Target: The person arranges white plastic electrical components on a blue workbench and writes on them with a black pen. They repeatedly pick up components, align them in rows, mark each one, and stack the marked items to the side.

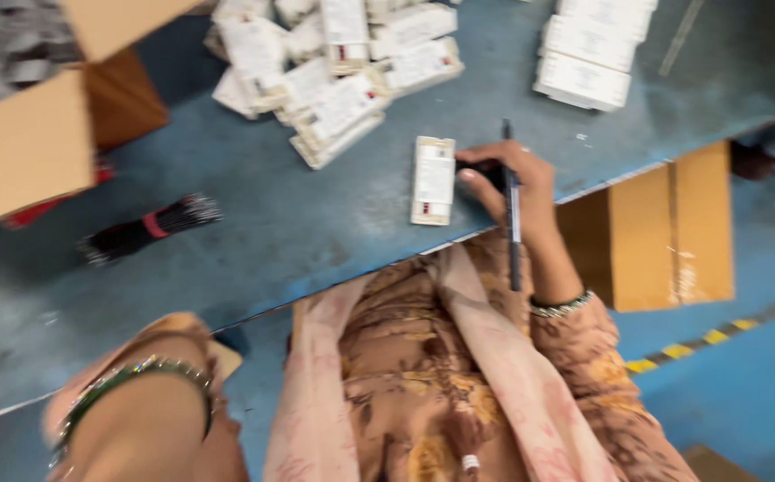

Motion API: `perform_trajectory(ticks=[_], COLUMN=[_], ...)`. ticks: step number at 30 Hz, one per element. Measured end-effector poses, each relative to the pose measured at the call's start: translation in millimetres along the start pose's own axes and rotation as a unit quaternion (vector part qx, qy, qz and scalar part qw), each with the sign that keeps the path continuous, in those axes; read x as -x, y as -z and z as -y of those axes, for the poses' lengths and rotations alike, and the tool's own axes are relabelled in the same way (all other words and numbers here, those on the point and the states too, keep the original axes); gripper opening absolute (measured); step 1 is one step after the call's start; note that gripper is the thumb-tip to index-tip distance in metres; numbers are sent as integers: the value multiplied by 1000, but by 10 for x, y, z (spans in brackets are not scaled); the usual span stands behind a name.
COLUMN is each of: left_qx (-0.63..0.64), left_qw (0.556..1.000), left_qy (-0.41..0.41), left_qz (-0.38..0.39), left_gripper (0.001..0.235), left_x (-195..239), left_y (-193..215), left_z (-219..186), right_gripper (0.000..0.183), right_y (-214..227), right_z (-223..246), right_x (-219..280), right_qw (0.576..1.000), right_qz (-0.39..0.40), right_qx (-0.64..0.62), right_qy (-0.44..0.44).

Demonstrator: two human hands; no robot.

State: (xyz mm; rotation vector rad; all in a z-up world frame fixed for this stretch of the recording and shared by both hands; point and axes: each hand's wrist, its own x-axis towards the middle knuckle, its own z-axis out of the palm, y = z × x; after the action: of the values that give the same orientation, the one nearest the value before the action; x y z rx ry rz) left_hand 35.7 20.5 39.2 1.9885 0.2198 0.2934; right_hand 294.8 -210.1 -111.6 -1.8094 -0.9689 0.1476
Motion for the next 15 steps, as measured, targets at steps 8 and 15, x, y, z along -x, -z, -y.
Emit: perform_trajectory(ticks=[8, 15], left_qx=[-243, -305], left_qw=[953, 944], left_qy=[-159, -111], left_qz=[-91, -64], left_gripper=[54, 53], left_x=[-937, -1128], left_y=[-189, -451], left_z=[583, 1017], right_gripper=[14, 14], right_y=[-19, -11], right_z=[-28, -38], right_x=[15, 43], right_qw=[999, 999], right_qz=[-2, -24], right_qx=[-31, -29], right_qy=[16, 20])
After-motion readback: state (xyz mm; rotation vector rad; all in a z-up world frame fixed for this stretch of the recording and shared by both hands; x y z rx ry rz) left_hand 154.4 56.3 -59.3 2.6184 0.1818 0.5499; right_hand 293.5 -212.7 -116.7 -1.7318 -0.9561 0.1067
